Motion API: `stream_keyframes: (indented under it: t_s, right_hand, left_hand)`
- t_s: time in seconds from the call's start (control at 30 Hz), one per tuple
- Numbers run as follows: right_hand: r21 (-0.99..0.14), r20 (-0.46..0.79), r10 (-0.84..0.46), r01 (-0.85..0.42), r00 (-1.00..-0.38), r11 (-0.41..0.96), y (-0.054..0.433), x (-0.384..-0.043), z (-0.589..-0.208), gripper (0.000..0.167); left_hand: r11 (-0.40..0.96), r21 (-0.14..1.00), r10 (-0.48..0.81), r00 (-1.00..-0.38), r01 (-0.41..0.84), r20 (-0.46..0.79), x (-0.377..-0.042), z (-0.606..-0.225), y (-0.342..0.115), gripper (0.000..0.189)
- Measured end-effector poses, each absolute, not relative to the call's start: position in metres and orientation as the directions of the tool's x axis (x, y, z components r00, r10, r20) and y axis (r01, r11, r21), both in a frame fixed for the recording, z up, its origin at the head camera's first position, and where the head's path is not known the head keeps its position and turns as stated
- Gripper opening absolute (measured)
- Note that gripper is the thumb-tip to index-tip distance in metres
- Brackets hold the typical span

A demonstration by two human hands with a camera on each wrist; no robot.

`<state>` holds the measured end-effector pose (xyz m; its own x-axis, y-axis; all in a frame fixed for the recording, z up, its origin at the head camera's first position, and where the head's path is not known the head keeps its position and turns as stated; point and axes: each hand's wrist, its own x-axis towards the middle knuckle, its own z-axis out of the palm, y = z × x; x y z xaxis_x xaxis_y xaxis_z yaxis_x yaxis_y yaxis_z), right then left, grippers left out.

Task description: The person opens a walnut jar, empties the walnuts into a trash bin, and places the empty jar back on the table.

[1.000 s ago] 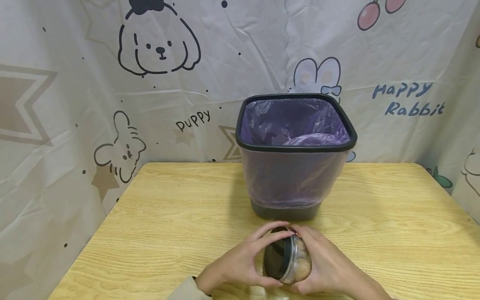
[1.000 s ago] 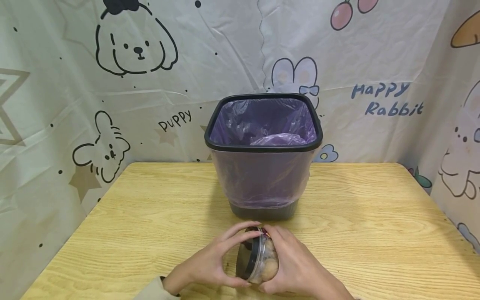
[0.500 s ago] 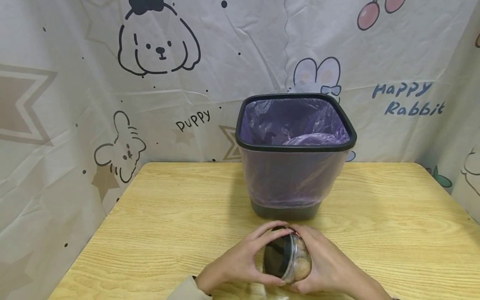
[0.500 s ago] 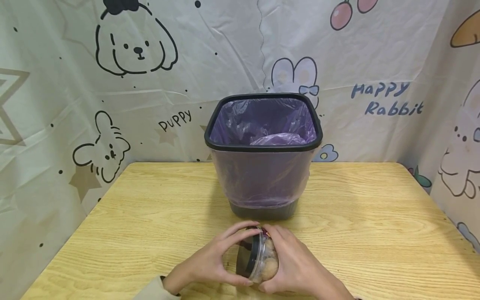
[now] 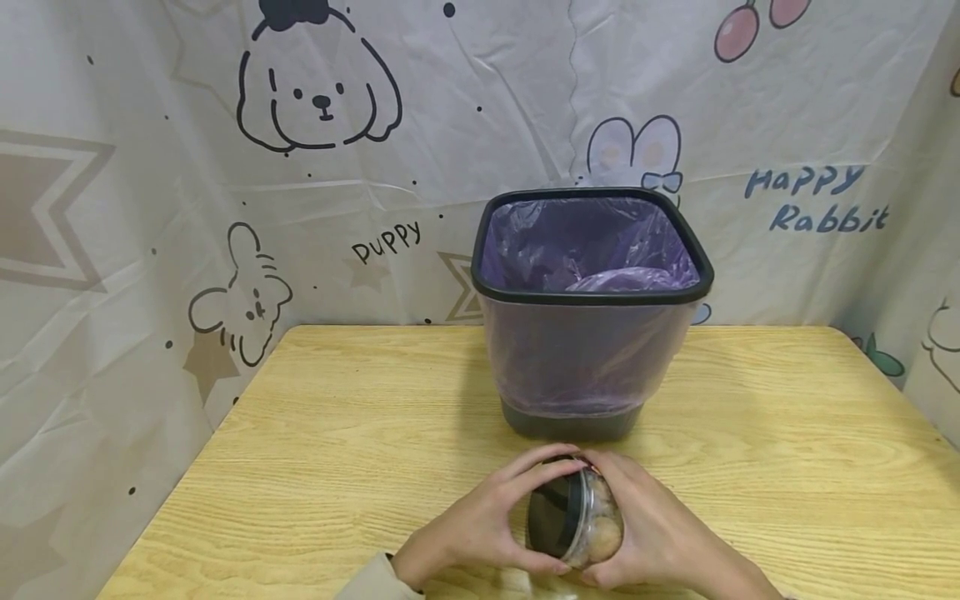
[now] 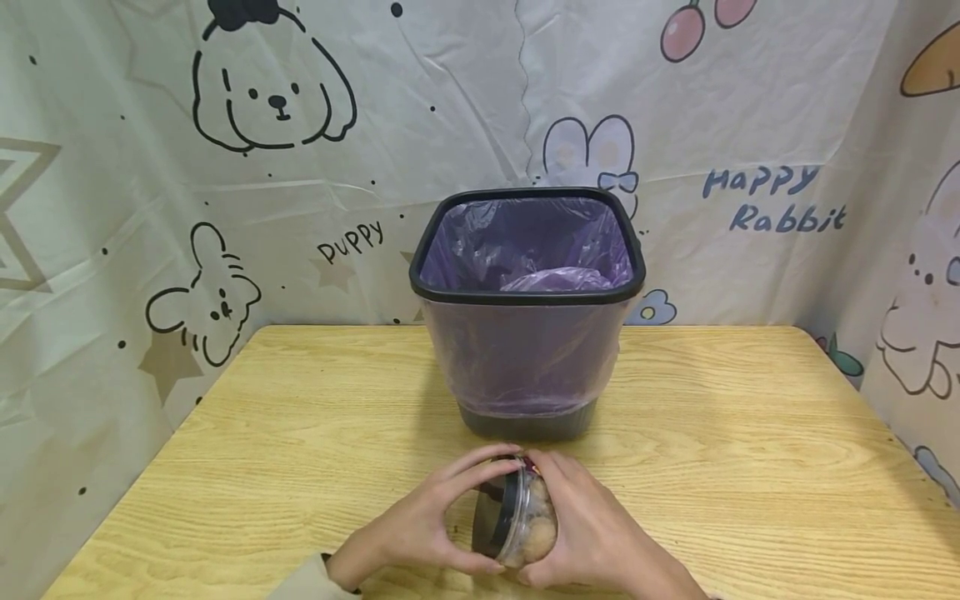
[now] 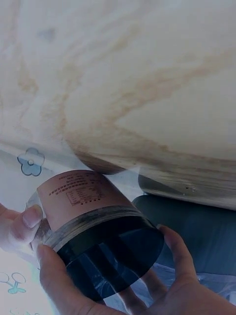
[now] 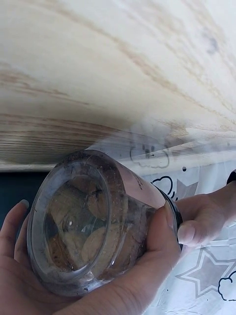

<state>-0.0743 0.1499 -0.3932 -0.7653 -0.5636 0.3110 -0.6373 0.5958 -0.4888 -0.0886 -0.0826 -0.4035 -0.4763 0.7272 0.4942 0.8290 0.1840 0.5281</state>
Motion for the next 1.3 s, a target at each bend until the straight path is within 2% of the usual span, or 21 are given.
stream_keyframes:
  t_s: [0.7,0.93,1.13,1.3]
  right_hand:
    - [-0.511,0.286,-0.574,-0.628,-0.768,0.586,0.1509,-0.0745,-0.3919,0.105]
    - [-0.498,0.309,-0.572,-0.642,-0.759,0.583,0.1507,-0.0742,-0.3926,0.104]
    - [-0.511,0.286,-0.568,-0.624,-0.772,0.591,0.1506,-0.0736,-0.3928,0.103]
    - [-0.511,0.303,-0.565,-0.631,-0.767,0.583,0.1506,-0.0737,-0.3933,0.104]
  left_hand:
    - [0.173,0.511,0.760,-0.444,0.842,0.474,-0.0891,-0.4043,-0.0835,0.101]
    - [0.194,0.517,0.742,-0.469,0.834,0.479,-0.0892,-0.4045,-0.0825,0.101]
    - [0.191,0.500,0.759,-0.450,0.845,0.470,-0.0894,-0.4062,-0.0823,0.104]
    - [0.200,0.514,0.747,-0.470,0.834,0.470,-0.0892,-0.4056,-0.0825,0.103]
